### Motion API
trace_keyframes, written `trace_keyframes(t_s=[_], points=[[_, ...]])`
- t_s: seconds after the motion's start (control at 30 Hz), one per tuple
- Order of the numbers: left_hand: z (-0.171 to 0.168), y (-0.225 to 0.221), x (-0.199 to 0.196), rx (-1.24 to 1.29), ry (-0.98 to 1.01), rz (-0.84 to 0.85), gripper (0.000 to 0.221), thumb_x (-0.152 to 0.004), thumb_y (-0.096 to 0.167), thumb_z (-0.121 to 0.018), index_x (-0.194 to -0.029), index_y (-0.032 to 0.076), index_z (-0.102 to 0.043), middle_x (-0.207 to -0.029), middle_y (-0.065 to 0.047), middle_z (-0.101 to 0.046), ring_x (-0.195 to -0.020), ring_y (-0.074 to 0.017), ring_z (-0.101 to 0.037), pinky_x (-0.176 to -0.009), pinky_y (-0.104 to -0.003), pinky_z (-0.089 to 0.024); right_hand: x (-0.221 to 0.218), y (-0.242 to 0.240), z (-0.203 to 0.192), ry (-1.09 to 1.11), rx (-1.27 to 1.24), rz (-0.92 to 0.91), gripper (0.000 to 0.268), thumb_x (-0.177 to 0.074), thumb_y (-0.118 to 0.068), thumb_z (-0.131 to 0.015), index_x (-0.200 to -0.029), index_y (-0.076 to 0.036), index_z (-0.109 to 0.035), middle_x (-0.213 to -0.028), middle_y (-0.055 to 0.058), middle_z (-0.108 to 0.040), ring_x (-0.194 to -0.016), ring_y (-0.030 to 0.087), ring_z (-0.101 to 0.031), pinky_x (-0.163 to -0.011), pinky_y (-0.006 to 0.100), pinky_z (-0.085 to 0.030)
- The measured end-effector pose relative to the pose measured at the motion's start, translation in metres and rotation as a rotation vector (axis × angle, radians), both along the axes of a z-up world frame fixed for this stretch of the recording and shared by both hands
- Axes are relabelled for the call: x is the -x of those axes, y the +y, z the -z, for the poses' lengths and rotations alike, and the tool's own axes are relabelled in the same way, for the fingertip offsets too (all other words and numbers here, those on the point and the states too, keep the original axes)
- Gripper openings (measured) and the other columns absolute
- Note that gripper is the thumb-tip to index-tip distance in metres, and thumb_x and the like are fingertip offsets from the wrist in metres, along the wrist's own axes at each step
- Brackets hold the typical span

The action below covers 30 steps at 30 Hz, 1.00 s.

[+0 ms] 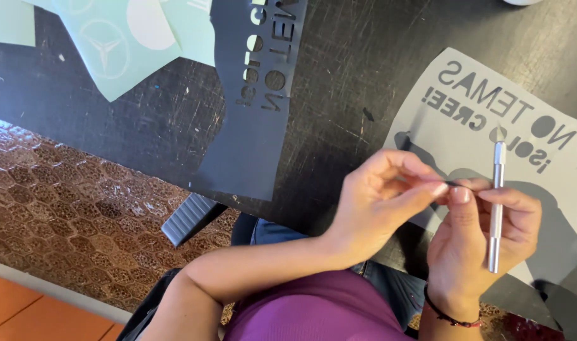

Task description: Weeding a vinyl decal using a craft knife to remove excess material

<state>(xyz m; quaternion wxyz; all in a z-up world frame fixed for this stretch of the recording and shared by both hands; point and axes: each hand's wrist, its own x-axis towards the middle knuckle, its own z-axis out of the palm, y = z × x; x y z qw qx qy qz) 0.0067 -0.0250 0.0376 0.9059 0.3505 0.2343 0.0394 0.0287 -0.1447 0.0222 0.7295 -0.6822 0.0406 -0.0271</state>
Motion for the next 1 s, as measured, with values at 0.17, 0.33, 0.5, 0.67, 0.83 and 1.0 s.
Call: trace_keyframes(t_s=[0.17,0.33,0.5,0.67,0.83,1.0], points=[[-0.001,0.080,0.007,-1.393,-0.056,-0.016,0.014,-0.101,0.015,-0.070,-0.112,0.006,-0.067,-0.115,-0.010,-0.066,-0.108,-0.0284,-0.062,-0.102,-0.042,-0.048,-0.005,-0.008,-0.009,0.017,0.021,0.042,0.027,-0.106,-0.002,-0.075,-0.111,-0.014,-0.051,-0.102,0.011,-0.064,-0.086,0.018,-0.065,-0.082,0.029,-0.060],[0.012,0.125,0.045,-2.049,0.261,0.067,0.043,-0.103,0.027,-0.077,-0.126,-0.006,-0.063,-0.134,-0.025,-0.056,-0.134,-0.0423,-0.050,-0.120,-0.050,-0.042,-0.010,-0.017,-0.004,0.028,-0.009,0.025,0.027,-0.105,-0.004,-0.077,-0.110,-0.015,-0.052,-0.103,0.011,-0.065,-0.086,0.019,-0.065,-0.082,0.028,-0.058],[0.040,0.137,0.065,-2.152,0.288,0.053,0.028,-0.105,-0.006,-0.057,-0.133,-0.008,-0.065,-0.146,-0.025,-0.061,-0.142,-0.0379,-0.051,-0.120,-0.046,-0.045,-0.013,-0.014,-0.005,0.051,-0.028,0.008,0.025,-0.104,-0.003,-0.074,-0.109,-0.015,-0.053,-0.104,0.013,-0.067,-0.086,0.019,-0.064,-0.084,0.029,-0.058],[0.010,0.157,0.053,-2.015,-0.039,0.040,0.021,-0.104,-0.013,-0.056,-0.122,-0.011,-0.067,-0.129,-0.025,-0.071,-0.124,-0.0388,-0.068,-0.107,-0.045,-0.055,-0.014,-0.020,-0.006,0.040,-0.014,0.018,0.024,-0.104,-0.002,-0.074,-0.109,-0.015,-0.054,-0.105,0.013,-0.067,-0.086,0.018,-0.065,-0.083,0.028,-0.060],[-0.068,0.186,0.054,-1.471,-0.416,0.347,0.034,-0.090,-0.032,-0.056,-0.113,-0.012,-0.070,-0.121,-0.027,-0.073,-0.122,-0.0403,-0.071,-0.114,-0.048,-0.056,-0.017,-0.035,-0.003,0.015,0.022,0.005,0.025,-0.106,-0.005,-0.076,-0.111,-0.014,-0.053,-0.109,0.013,-0.067,-0.091,0.017,-0.065,-0.089,0.029,-0.063],[-0.075,0.237,0.058,-1.078,0.501,0.291,0.024,-0.108,-0.003,-0.053,-0.127,-0.003,-0.068,-0.093,-0.013,-0.073,-0.068,-0.0200,-0.070,-0.052,-0.029,-0.062,-0.016,-0.038,-0.011,0.012,0.109,-0.023,0.024,-0.111,-0.009,-0.075,-0.115,-0.015,-0.052,-0.108,0.012,-0.065,-0.095,0.018,-0.068,-0.098,0.028,-0.065]])
